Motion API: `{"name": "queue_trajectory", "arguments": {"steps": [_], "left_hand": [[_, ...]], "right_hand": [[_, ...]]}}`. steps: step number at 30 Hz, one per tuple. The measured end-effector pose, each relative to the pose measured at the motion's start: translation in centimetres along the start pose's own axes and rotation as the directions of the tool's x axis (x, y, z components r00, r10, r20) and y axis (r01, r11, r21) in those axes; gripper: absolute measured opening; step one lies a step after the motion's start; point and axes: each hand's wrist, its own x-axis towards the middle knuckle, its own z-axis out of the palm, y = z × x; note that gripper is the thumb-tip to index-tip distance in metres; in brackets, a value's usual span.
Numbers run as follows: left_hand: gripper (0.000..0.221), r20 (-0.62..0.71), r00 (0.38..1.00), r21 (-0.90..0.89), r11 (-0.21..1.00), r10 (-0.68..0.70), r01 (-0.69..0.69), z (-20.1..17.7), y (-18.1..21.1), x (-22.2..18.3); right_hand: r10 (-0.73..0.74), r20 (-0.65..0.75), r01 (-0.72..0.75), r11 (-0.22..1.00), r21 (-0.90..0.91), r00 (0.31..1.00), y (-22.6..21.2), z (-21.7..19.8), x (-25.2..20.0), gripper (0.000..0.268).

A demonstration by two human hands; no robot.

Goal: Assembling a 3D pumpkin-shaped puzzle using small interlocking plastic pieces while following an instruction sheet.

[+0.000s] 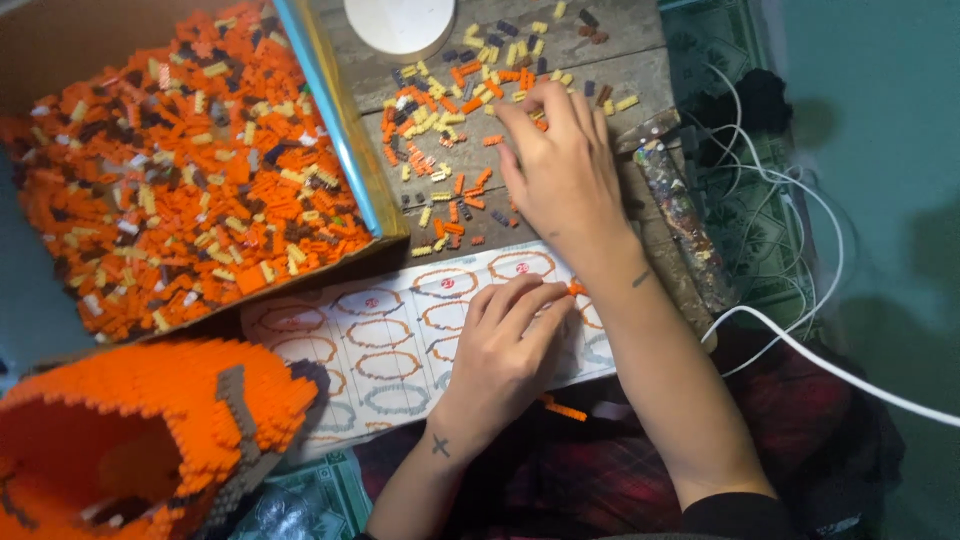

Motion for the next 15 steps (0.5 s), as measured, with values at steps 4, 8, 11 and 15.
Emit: {"name": "queue_trajectory", "arguments": {"steps": [4, 8, 11, 15], "left_hand": [[0.023, -0.257, 0.960, -0.048, 0.991, 0.112, -0.129, -2.4, 0.8, -0.2], [0.019, -0.323, 0.927, -0.078, 0.971, 0.190, -0.226, -6.4, 2.3, -1.6], [0.019, -0.222, 0.950, -0.058, 0.969, 0.220, -0.239, -11.1, 4.0, -1.7], [0.015, 0.059, 0.981, -0.091, 0.979, 0.186, -0.180, -19.4, 5.6, -2.5]], "right_hand": [[-0.018, -0.048, 0.022, 0.996, 0.091, 0.999, -0.1, 0.4, 0.1, 0.034], [-0.039, -0.087, 0.052, 0.988, 0.143, 0.995, -0.1, 0.2, 0.1, 0.029], [-0.023, -0.057, 0.033, 0.984, 0.174, 0.998, -0.4, 0.1, 0.1, 0.030], [-0.095, -0.113, 0.114, 0.978, 0.172, 0.989, 0.0, 0.4, -0.1, 0.035]]}}
